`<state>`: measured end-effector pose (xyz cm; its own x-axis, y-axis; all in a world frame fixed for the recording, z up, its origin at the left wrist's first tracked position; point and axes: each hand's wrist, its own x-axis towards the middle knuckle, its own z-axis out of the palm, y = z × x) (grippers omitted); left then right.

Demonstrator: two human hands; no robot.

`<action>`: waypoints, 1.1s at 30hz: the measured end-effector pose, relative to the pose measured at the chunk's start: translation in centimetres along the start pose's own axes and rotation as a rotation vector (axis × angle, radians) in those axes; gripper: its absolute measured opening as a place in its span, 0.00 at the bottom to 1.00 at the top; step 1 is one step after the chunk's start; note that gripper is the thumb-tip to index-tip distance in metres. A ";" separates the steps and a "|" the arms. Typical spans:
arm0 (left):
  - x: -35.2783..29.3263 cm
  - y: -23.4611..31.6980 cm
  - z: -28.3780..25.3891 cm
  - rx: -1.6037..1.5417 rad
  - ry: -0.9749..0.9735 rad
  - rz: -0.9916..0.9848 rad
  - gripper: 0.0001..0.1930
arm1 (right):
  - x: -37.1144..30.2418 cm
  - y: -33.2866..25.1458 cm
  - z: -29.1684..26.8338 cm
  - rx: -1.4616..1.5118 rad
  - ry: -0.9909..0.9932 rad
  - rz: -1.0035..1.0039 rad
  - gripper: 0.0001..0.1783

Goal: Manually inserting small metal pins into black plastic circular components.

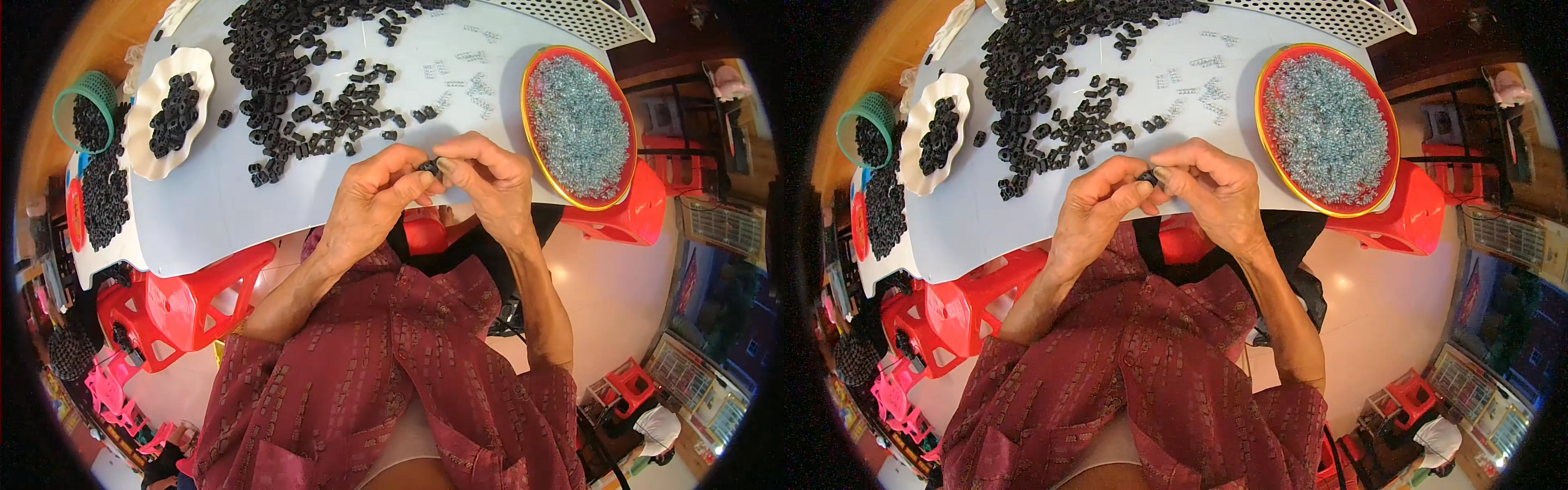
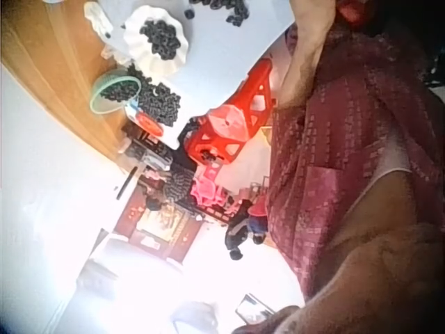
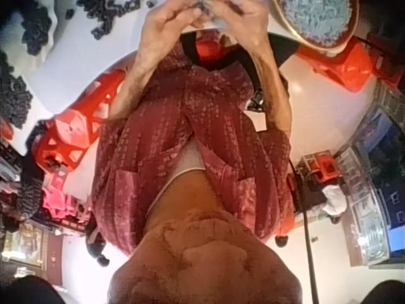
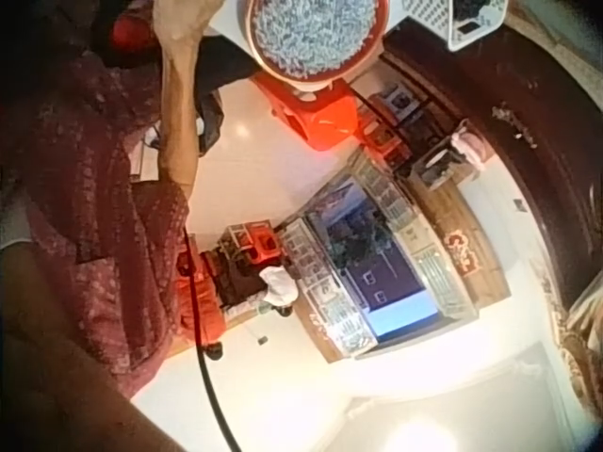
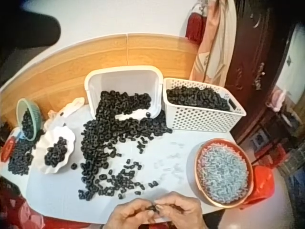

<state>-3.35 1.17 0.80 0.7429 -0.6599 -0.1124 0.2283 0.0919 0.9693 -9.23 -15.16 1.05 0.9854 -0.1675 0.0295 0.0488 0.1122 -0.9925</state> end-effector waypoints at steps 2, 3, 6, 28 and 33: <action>-0.1 0.1 0.1 0.026 0.009 0.011 0.07 | -0.2 0.0 0.1 -0.017 0.016 -0.029 0.06; 0.0 0.0 0.0 0.026 0.010 0.010 0.07 | -0.2 0.2 0.1 -0.015 0.017 -0.029 0.06; 0.0 0.0 0.0 0.048 0.004 -0.007 0.07 | -0.3 0.5 0.3 -0.036 0.038 -0.072 0.07; 0.9 0.5 -0.1 0.053 -0.056 -0.051 0.07 | -0.4 1.1 0.2 -0.306 0.134 -0.290 0.08; 0.9 0.5 0.1 0.087 -0.044 -0.007 0.08 | -0.4 1.0 0.4 -0.208 0.135 -0.275 0.08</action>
<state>-2.69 0.54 1.20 0.7129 -0.6923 -0.1117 0.1768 0.0233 0.9840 -9.53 -14.53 0.08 0.9091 -0.2929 0.2962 0.2609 -0.1537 -0.9530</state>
